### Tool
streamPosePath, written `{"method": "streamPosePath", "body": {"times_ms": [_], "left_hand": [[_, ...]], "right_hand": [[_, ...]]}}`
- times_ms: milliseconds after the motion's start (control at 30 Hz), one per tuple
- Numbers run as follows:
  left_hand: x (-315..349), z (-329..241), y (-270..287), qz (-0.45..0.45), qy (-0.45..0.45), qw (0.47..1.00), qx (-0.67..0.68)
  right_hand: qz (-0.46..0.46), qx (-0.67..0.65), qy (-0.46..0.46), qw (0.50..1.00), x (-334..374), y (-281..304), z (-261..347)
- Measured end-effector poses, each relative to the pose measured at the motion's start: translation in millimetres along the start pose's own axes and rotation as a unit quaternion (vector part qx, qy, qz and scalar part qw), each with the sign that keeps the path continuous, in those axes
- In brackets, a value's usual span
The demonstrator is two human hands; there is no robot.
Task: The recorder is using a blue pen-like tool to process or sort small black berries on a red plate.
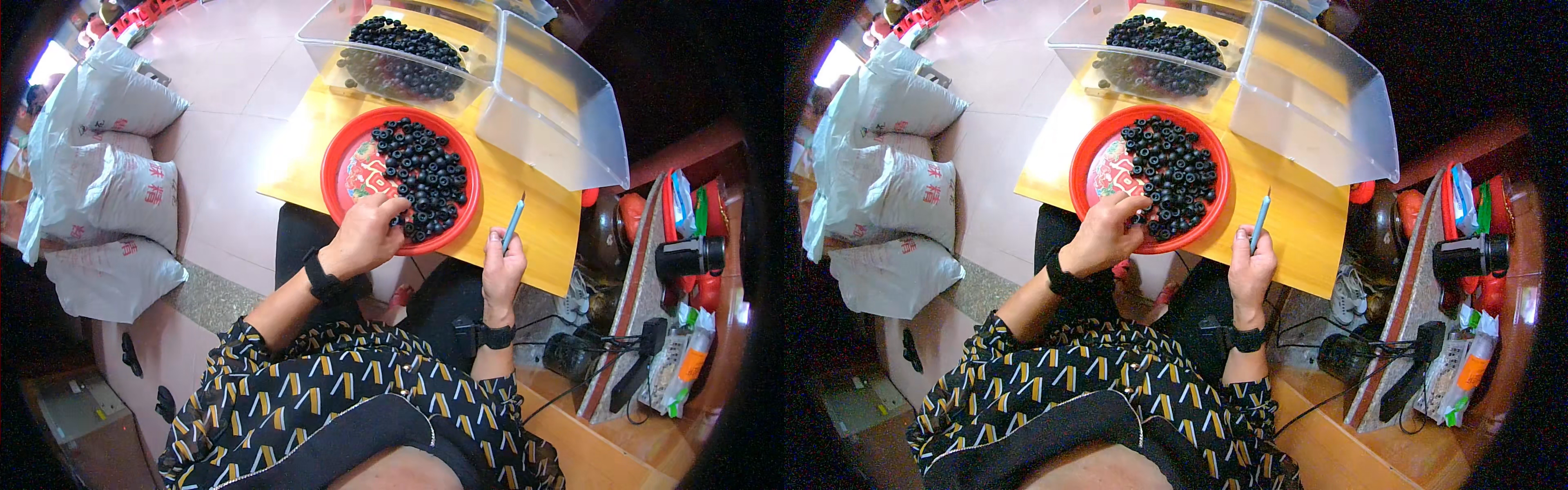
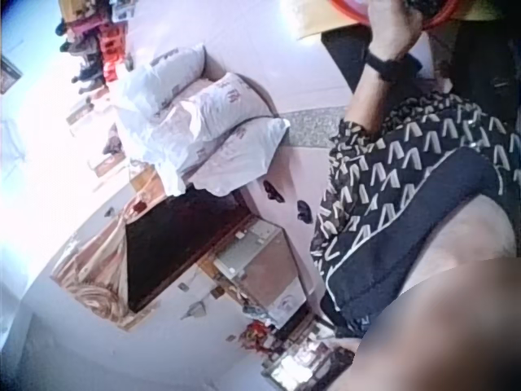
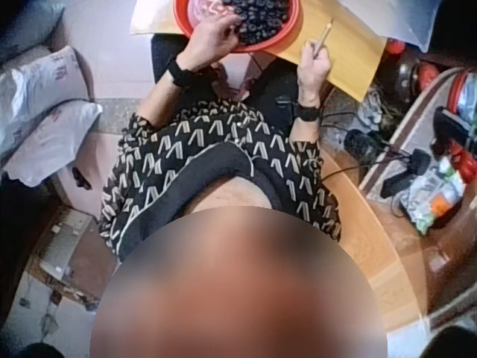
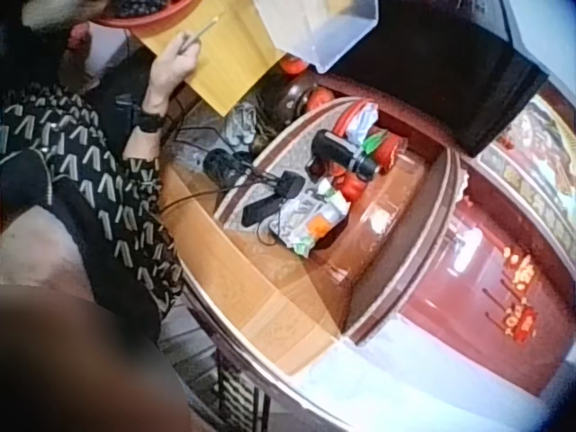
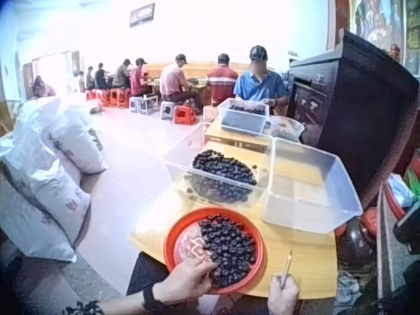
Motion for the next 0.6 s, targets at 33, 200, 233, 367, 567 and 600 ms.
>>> {"method": "streamPosePath", "body": {"times_ms": [33, 200, 233, 367, 567, 600], "left_hand": [[1, -3, 4, -0.019, 0.004, 0.998, 0.056], [13, 12, 4, -0.016, 0.176, 0.787, 0.591], [17, 13, 4, -0.015, 0.183, 0.67, 0.719], [30, 19, 2, 0.011, 0.201, 0.553, 0.809], [41, 14, -3, -0.004, 0.218, 0.545, 0.809], [43, 13, -4, 0.001, 0.215, 0.544, 0.811]], "right_hand": [[0.0, 0.002, -0.001, 1.0, 0, 0, -1], [-0.001, 0.0, -0.013, 1.0, 0, -2, 2], [0.002, 0.001, -0.014, 1.0, 1, -2, 0], [0.02, -0.009, 0.005, 1.0, 2, -1, -2], [0.064, -0.048, -0.041, 0.996, 7, -2, 9], [0.075, -0.032, -0.036, 0.996, 10, -3, 13]]}}
Point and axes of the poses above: each hand's wrist, its own x-axis away from the middle knuckle, its own y-axis out of the back of the hand, z = x × y, the point moved 5 cm from there along -x, towards the middle knuckle, and after that the axes turned 12 degrees about x, right-handed, at the moved point
